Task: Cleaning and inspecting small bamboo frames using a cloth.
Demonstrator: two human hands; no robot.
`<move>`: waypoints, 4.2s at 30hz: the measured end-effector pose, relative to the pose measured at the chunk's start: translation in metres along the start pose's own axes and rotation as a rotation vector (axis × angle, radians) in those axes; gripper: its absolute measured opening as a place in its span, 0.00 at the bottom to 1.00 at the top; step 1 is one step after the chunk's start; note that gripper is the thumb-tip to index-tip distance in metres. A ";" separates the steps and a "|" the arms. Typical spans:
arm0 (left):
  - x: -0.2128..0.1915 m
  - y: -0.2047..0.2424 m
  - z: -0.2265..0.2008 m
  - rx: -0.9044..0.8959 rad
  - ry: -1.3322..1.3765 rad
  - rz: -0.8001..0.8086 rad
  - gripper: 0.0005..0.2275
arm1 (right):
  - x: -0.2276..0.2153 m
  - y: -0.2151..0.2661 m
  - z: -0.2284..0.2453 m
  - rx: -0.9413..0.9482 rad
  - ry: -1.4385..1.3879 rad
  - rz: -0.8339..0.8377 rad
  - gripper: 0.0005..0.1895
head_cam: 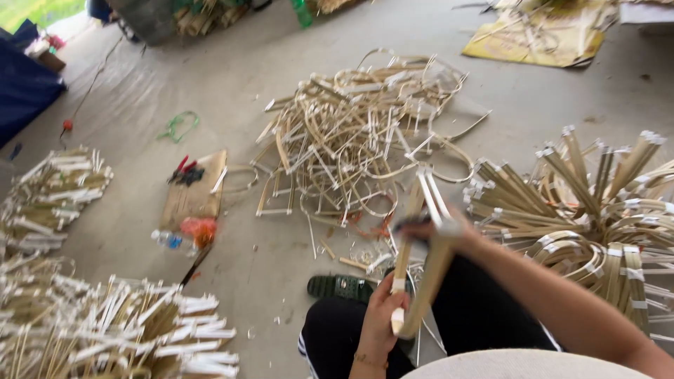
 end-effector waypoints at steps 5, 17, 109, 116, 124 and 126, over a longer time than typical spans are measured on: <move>0.008 0.011 0.006 -0.071 0.148 0.025 0.23 | -0.006 -0.006 -0.007 0.025 -0.256 -0.263 0.44; 0.004 0.017 0.002 -0.058 0.166 0.193 0.15 | 0.021 -0.005 -0.016 0.202 -0.112 -0.048 0.28; 0.049 0.135 -0.006 -0.152 0.209 -0.026 0.26 | 0.095 0.104 -0.053 0.333 -0.208 0.100 0.10; 0.021 0.120 0.023 -0.176 0.333 0.029 0.29 | 0.114 0.048 -0.068 0.337 -0.196 -0.135 0.16; 0.004 0.106 0.034 -0.248 0.321 -0.154 0.24 | 0.130 0.020 -0.085 0.645 -0.017 0.102 0.20; 0.000 0.105 0.038 -0.219 0.346 -0.125 0.24 | 0.132 0.021 -0.093 0.629 -0.046 0.113 0.18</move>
Point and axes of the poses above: each hand's wrist, its own y-axis away from the middle knuckle, its own x-axis out of the palm, z = x × y, the point moved 1 cm from there along -y, towards the middle knuckle, and after that the axes turned 13 degrees about -y, right-handed, at the moved point
